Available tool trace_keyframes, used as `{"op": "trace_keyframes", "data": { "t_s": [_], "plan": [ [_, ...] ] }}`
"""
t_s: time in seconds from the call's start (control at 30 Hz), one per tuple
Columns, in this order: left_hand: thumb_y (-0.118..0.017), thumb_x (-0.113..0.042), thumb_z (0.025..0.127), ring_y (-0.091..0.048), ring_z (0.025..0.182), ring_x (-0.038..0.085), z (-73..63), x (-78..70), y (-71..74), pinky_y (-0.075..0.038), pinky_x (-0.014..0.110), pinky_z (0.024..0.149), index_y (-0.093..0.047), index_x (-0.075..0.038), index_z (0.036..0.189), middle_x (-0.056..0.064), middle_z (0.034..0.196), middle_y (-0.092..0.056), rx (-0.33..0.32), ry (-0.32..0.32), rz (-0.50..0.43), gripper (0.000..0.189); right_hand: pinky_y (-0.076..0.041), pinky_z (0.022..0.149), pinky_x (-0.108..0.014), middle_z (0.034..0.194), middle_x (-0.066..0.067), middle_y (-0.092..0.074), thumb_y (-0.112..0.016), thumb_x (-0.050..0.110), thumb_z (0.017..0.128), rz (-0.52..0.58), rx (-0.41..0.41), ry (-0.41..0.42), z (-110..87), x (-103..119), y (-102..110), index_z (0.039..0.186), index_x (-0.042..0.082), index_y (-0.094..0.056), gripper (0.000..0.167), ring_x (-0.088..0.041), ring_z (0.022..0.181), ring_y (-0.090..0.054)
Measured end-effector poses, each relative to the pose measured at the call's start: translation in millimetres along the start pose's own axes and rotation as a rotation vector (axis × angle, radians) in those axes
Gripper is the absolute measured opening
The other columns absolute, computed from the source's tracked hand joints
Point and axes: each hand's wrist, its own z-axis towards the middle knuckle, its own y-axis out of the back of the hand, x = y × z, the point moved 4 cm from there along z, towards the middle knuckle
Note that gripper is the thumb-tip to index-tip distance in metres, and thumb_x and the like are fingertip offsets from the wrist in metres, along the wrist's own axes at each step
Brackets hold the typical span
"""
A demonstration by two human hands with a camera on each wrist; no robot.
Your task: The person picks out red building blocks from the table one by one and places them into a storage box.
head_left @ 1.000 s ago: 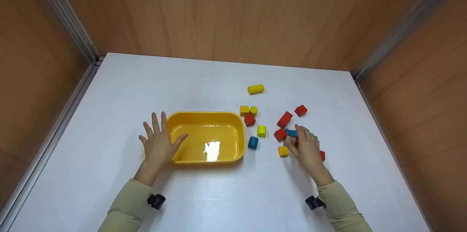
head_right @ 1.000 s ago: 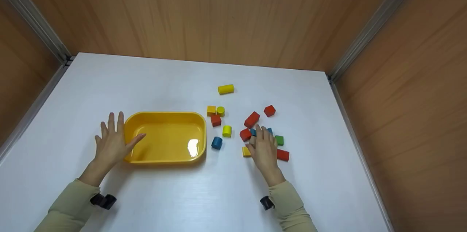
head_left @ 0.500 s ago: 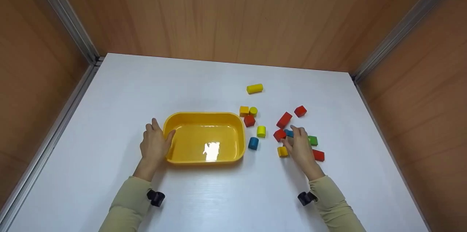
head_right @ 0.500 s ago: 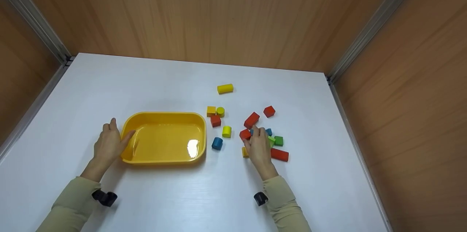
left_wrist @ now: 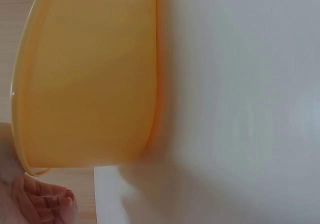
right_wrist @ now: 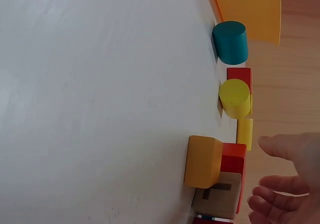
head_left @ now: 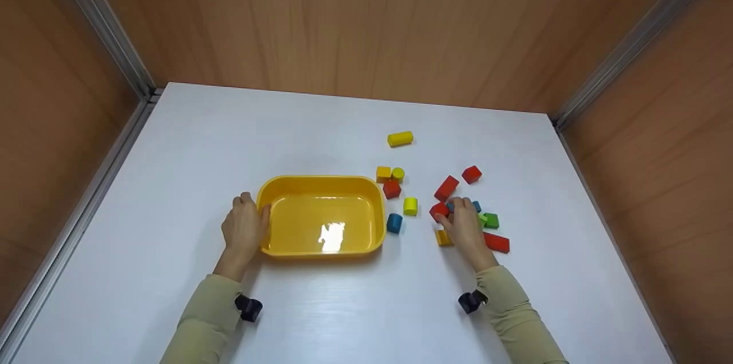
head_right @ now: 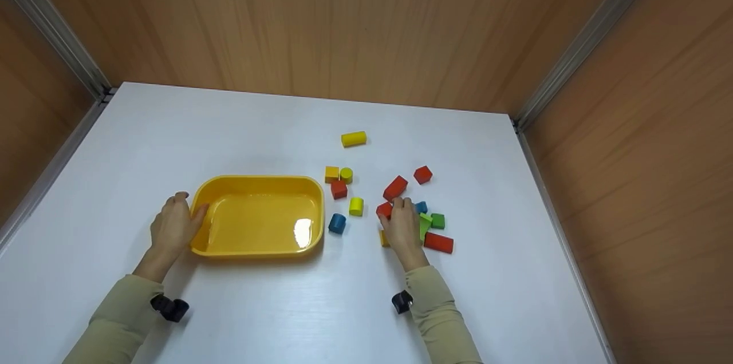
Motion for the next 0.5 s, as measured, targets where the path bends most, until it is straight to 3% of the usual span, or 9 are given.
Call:
{"op": "trace_keyframes", "data": {
  "t_s": [0.23, 0.5],
  "plan": [
    [-0.052, -0.014, 0.087, -0.057, 0.062, 0.035, 0.8, -2.1, -2.1, -0.047, 0.043, 0.053, -0.047, 0.012, 0.096, 0.023, 0.078, -0.052, 0.025, 0.027, -0.007, 0.028, -0.044, 0.082, -0.033, 0.102, -0.014, -0.044, -0.062, 0.021, 0.083, -0.018, 0.005, -0.025, 4.6, 0.3, -4.2, 0.115, -0.002, -0.044, 0.043, -0.024, 0.093, -0.045],
    [-0.047, -0.005, 0.087, -0.057, 0.060, 0.034, 0.0, -4.0, -5.4, -0.046, 0.043, 0.050, -0.047, 0.011, 0.094, 0.023, 0.074, -0.054, 0.004, 0.019, -0.021, 0.017, -0.043, 0.083, -0.034, 0.102, -0.014, -0.046, -0.064, 0.022, 0.082, -0.050, 0.005, -0.048, 9.5, -0.5, -7.8, 0.114, -0.002, -0.045, 0.044, -0.025, 0.093, -0.045]
  ]
}}
